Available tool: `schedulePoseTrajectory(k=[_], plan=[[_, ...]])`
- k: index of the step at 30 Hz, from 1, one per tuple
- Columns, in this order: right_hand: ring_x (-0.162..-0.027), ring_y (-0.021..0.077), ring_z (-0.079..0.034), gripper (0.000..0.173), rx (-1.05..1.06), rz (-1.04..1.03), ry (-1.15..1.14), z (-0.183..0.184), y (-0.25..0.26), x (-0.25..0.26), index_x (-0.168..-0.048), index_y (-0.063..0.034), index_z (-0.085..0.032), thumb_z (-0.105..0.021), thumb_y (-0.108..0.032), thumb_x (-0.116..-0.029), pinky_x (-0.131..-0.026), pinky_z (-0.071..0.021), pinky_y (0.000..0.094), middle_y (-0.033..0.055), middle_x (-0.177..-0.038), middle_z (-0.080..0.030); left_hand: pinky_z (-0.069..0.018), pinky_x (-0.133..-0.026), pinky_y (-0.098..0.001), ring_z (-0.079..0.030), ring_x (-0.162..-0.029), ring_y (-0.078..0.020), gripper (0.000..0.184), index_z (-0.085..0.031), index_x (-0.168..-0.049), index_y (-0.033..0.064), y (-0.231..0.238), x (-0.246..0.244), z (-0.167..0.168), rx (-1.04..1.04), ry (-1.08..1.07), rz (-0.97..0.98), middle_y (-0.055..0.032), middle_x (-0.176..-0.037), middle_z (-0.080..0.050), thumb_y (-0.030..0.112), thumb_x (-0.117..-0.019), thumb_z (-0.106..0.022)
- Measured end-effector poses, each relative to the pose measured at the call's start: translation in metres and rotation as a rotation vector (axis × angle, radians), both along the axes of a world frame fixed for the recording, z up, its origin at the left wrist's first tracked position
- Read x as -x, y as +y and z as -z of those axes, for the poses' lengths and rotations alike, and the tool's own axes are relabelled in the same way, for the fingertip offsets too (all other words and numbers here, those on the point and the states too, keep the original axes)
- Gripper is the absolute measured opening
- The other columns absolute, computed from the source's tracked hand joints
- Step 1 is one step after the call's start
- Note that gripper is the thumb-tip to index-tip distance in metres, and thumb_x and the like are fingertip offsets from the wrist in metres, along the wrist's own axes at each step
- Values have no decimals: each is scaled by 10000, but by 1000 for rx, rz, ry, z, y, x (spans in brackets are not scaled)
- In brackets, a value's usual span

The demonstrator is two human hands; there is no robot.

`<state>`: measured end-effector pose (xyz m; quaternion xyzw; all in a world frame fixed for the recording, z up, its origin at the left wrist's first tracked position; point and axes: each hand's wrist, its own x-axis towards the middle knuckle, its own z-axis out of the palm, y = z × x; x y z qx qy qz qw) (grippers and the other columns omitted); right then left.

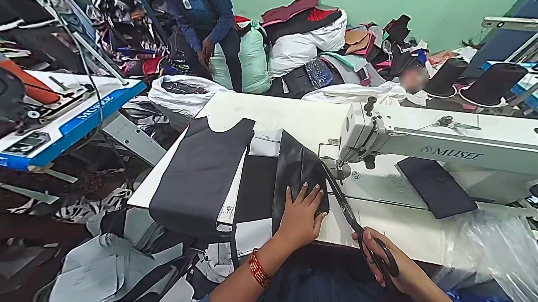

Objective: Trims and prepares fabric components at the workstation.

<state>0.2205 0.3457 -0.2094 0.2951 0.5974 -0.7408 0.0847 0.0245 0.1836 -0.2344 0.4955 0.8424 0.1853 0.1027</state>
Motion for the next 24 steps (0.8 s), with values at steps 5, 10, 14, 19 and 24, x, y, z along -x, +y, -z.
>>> schedulePoseTrajectory(k=[5, 10, 14, 19, 24], plan=[[-415, 57, -507, 767, 22, 7, 7, -1, 0, -6, -1171, -105, -553, -668, -761, -790, -395, -486, 208, -57, -631, -503, -60, -1165, -774, -246, -1565, -337, 574, -442, -1565, 131, 0, 0, 0, 4, -4, 0, -12, -1660, -370, 387, -1052, -451], [-419, 54, -501, 748, 31, 1, 17, -1, 1, -11, -1164, -111, -560, -658, -759, -804, -397, -480, 203, -58, -632, -499, -59, -1167, -772, -252, -1563, -337, 569, -445, -1564, 133, 0, -1, 0, -1, -6, -3, -11, -1657, -375, 384, -1053, -448], [-419, 56, -502, 737, 27, -5, 20, 0, 2, -8, -1169, -104, -562, -636, -750, -822, -391, -474, 207, -56, -630, -504, -53, -1170, -771, -255, -1562, -342, 567, -450, -1561, 128, 0, 0, 0, -3, -11, -2, -18, -1654, -380, 378, -1052, -457], [-417, 62, -500, 750, 16, -1, 6, -2, 2, -4, -1190, -89, -553, -618, -742, -828, -392, -473, 208, -54, -626, -496, -57, -1168, -772, -254, -1563, -337, 568, -448, -1562, 128, 0, 0, 1, -8, -9, 0, -14, -1655, -379, 381, -1053, -453], [-418, 61, -503, 655, -10, -14, 7, 0, 3, -4, -1156, -105, -546, -606, -692, -871, -392, -478, 208, -50, -634, -503, -64, -1162, -779, -261, -1559, -346, 568, -454, -1558, 127, 0, 0, 2, -14, 1, 0, -16, -1653, -382, 384, -1051, -455]])
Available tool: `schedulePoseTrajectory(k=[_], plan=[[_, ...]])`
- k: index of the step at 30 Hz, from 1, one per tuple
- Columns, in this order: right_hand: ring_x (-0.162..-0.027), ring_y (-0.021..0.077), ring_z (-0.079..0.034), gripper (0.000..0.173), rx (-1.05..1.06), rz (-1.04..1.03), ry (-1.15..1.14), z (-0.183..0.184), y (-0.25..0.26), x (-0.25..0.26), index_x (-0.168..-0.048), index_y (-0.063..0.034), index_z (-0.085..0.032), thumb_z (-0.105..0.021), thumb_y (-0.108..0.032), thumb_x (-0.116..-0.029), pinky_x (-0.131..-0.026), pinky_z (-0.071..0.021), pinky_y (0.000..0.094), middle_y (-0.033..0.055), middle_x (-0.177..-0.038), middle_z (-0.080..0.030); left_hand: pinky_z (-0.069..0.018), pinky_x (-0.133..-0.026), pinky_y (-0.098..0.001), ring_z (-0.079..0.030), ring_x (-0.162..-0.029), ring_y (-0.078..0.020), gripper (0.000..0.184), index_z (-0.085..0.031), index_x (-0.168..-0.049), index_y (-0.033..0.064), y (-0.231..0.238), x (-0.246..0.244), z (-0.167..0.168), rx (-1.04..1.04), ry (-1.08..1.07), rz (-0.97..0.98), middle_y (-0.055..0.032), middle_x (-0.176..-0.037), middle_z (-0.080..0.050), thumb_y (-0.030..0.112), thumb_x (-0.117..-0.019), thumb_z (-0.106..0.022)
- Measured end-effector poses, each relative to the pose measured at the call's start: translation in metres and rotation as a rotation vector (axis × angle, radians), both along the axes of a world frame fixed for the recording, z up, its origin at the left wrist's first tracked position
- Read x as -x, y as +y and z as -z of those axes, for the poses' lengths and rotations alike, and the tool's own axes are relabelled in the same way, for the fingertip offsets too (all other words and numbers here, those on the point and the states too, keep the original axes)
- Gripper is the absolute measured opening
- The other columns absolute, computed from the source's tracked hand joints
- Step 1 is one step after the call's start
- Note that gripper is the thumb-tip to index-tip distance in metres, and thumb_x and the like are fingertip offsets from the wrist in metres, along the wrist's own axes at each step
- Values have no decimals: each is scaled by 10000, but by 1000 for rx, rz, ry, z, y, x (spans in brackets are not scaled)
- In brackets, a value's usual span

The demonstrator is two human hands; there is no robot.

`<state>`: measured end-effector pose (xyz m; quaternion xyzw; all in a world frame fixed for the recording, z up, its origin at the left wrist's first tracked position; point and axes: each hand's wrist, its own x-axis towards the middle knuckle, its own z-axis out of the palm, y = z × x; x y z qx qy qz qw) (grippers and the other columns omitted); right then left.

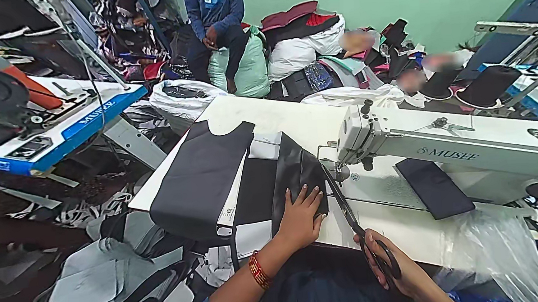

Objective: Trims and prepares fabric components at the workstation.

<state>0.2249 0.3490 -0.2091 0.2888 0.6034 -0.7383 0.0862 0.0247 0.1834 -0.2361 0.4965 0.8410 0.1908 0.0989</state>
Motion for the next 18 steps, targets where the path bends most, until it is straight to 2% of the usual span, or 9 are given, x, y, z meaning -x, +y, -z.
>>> schedulePoseTrajectory(k=[9, 11, 13, 14, 16, 18], plan=[[-401, 68, -490, 401, -87, -12, -27, -5, -1, 4, -1137, -98, -548, -596, -457, -964, -395, -482, 219, -35, -619, -492, -65, -1168, -772, -258, -1561, -337, 572, -461, -1554, 132, 0, 1, 0, -1, -3, -3, -12, -1652, -384, 392, -1044, -468], [-398, 72, -487, 338, -89, -24, -31, -7, 0, 5, -1113, -100, -541, -616, -402, -982, -396, -478, 222, -25, -618, -499, -43, -1175, -765, -238, -1568, -332, 599, -458, -1557, 136, 0, 4, -4, 14, -58, 7, -14, -1656, -375, 438, -1040, -469], [-399, 70, -485, 324, -85, -28, -32, -6, 2, 3, -1115, -104, -543, -621, -389, -983, -395, -474, 221, -26, -621, -505, -29, -1207, -716, -223, -1576, -298, 609, -465, -1554, 150, 1, 13, -20, 69, -186, 23, -13, -1654, -379, 500, -1058, -423], [-401, 68, -482, 329, -77, -28, -30, -5, 3, 1, -1121, -102, -543, -618, -393, -988, -395, -473, 220, -26, -624, -502, -79, -1229, -670, -265, -1562, -286, 597, -486, -1541, 146, 3, 20, -30, 97, -237, 34, -25, -1633, -416, 502, -1070, -396], [-402, 64, -485, 393, -47, -15, -23, -2, 4, -4, -1147, -92, -555, -597, -443, -975, -393, -477, 216, -35, -616, -493, -320, -1202, -562, -483, -1438, -295, 525, -577, -1462, 95, 11, 41, -48, 81, -260, 29, -108, -1503, -567, 426, -1085, -422], [-403, 55, -496, 485, -6, -2, -6, 1, 5, -12, -1145, -99, -557, -597, -537, -941, -394, -479, 207, -49, -601, -501, -420, -1142, -533, -551, -1359, -331, 442, -573, -1450, 62, 27, 60, -69, 95, -239, -26, -162, -1494, -551, 289, -1080, -487]])
